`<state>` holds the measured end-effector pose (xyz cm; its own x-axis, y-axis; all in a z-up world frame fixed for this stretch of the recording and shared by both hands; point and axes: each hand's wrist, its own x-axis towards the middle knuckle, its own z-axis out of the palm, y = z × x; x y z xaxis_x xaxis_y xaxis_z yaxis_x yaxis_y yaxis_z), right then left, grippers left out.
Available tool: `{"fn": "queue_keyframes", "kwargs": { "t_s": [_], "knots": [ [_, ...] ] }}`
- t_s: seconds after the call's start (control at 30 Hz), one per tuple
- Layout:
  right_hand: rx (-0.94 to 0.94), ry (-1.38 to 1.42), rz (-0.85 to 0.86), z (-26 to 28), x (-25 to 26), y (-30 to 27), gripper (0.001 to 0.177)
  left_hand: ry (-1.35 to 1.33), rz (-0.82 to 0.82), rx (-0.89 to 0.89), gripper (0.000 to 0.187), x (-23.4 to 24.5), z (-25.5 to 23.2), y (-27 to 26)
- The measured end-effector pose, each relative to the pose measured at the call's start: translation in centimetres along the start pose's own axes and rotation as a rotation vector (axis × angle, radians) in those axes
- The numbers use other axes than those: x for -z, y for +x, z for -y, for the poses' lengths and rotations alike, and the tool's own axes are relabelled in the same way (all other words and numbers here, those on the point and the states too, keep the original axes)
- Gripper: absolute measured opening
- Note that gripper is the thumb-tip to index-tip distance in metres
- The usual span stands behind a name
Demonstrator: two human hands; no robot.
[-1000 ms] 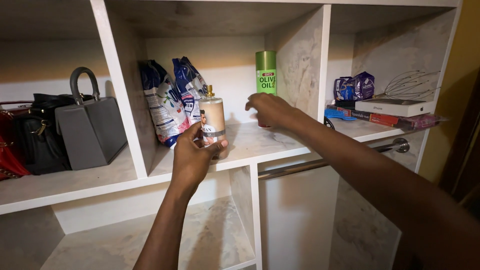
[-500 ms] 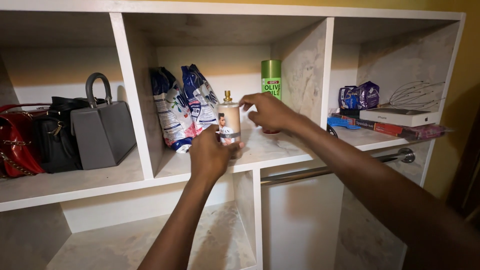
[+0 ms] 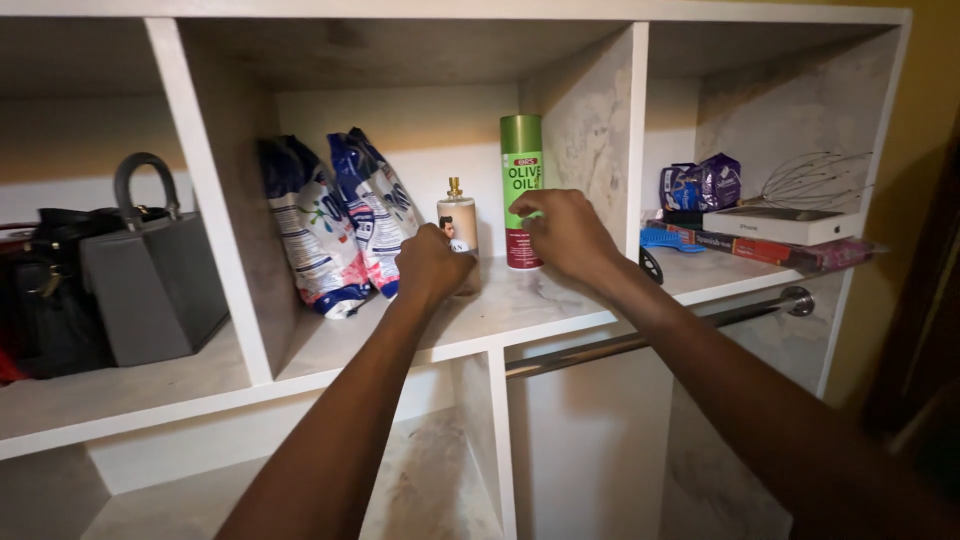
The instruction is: Moving various household items from a bed and organizing them onto closet shelves.
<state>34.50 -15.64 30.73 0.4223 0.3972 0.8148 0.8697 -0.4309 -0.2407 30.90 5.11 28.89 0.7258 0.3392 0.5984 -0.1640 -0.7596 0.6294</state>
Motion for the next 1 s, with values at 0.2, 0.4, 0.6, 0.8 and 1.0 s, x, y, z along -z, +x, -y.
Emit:
{"fn": "queue_keyframes", "kwargs": {
  "t_s": [0.2,0.4,0.6,0.8,1.0],
  "knots": [
    [-0.112,0.323,-0.051,3.1,2.3,-3.8,0.037,0.133,0.01,-0.007,0.045,-3.3,0.3,4.2],
    [-0.179,0.373,-0.068,1.3,0.5,-4.7,0.036,0.179,0.025,0.04,0.047,-4.7,-0.1,6.0],
    [-0.049,0.198,-0.121,-4.1,-2.1,-4.5,0.03,0.153,0.032,0.072,0.048,-7.2,0.7,7.9],
    [0.019,0.128,-0.184,-2.2,-1.9,-5.1,0.024,0.103,0.075,0.092,0.046,-10.2,2.2,11.4],
    [0.044,0.141,-0.219,-1.8,-2.1,-4.6,0.025,0.012,0.149,0.144,0.045,-10.2,1.0,11.4]
  ]
}}
